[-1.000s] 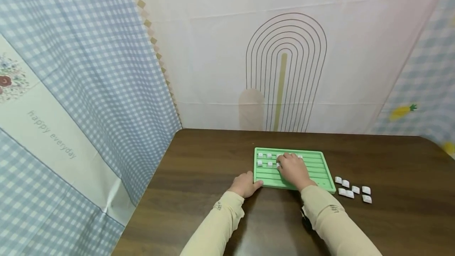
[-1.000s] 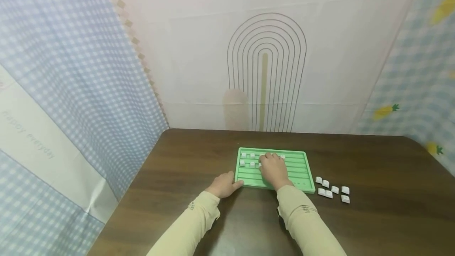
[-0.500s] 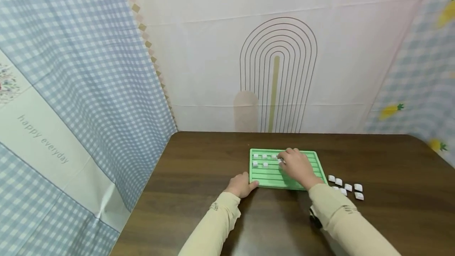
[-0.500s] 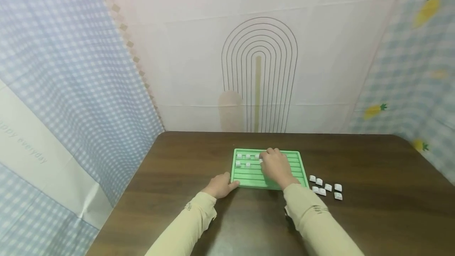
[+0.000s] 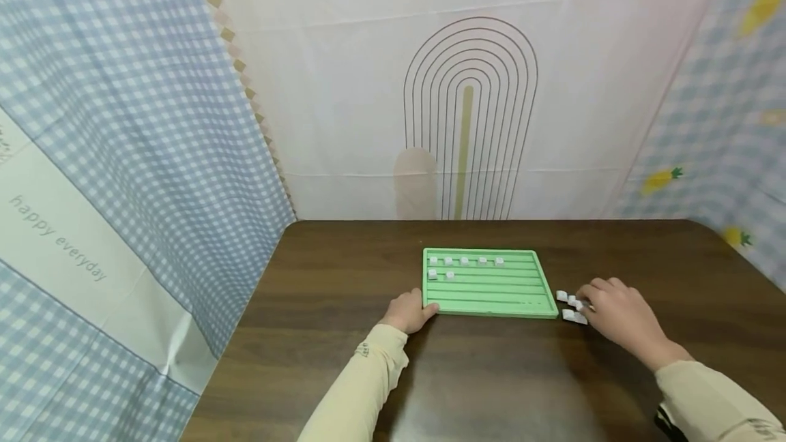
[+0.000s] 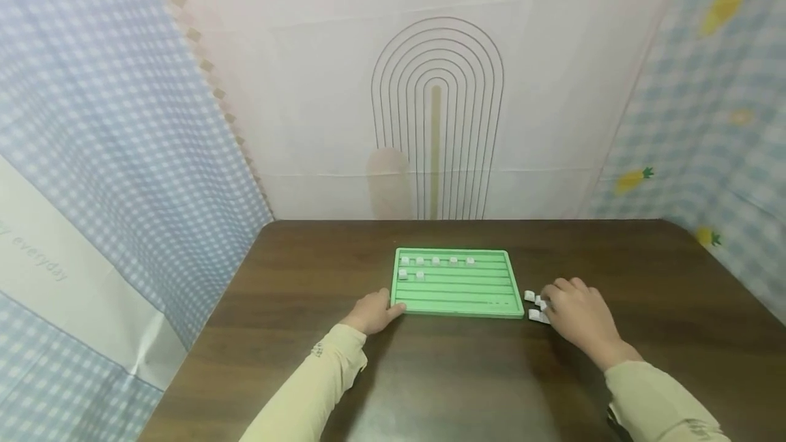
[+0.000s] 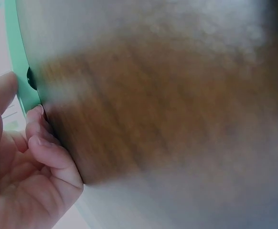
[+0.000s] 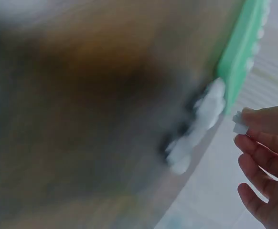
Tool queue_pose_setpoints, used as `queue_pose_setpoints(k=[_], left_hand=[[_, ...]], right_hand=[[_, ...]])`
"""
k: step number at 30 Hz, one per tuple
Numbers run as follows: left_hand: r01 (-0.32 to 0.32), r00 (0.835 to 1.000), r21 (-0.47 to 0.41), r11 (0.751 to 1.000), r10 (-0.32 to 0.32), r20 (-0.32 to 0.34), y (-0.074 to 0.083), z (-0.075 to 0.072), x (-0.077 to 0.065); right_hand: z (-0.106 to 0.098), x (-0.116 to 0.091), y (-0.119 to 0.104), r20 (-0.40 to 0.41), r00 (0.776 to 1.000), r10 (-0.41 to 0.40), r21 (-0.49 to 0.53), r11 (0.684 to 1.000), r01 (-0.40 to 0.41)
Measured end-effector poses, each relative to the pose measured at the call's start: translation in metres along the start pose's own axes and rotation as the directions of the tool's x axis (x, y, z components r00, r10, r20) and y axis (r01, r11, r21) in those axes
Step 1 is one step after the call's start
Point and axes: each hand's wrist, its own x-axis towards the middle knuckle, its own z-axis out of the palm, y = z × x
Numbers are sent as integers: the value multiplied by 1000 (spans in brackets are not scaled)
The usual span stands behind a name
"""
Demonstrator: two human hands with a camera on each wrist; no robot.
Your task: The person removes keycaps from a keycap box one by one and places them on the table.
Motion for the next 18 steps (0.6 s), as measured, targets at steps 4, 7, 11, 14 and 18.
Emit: queue_pose_setpoints(k=[4,7,11,14,18], left_hand=[[-2,1000,-4,1000,2,1,-2,-2,-1],[-4,1000,3,1000,4,8,-2,-1,-1],[-4,1000,6,1000,4,11,-1,-1,0],[-6,1000,5,1000,6,8,0,-2,1],[-5,1000,11,1000,5,4,0,-3,0]], right_hand=[[6,-11,8,55,998,26,-19,1000,-25],[11,-16,11,85,996,30,-23,999,-28],[16,-18,12,87,996,23,-29,999,-20],[15,-17,13,92,995,33,-25,999,-31],[9,-11,13,114,992,54,10,998,-55]])
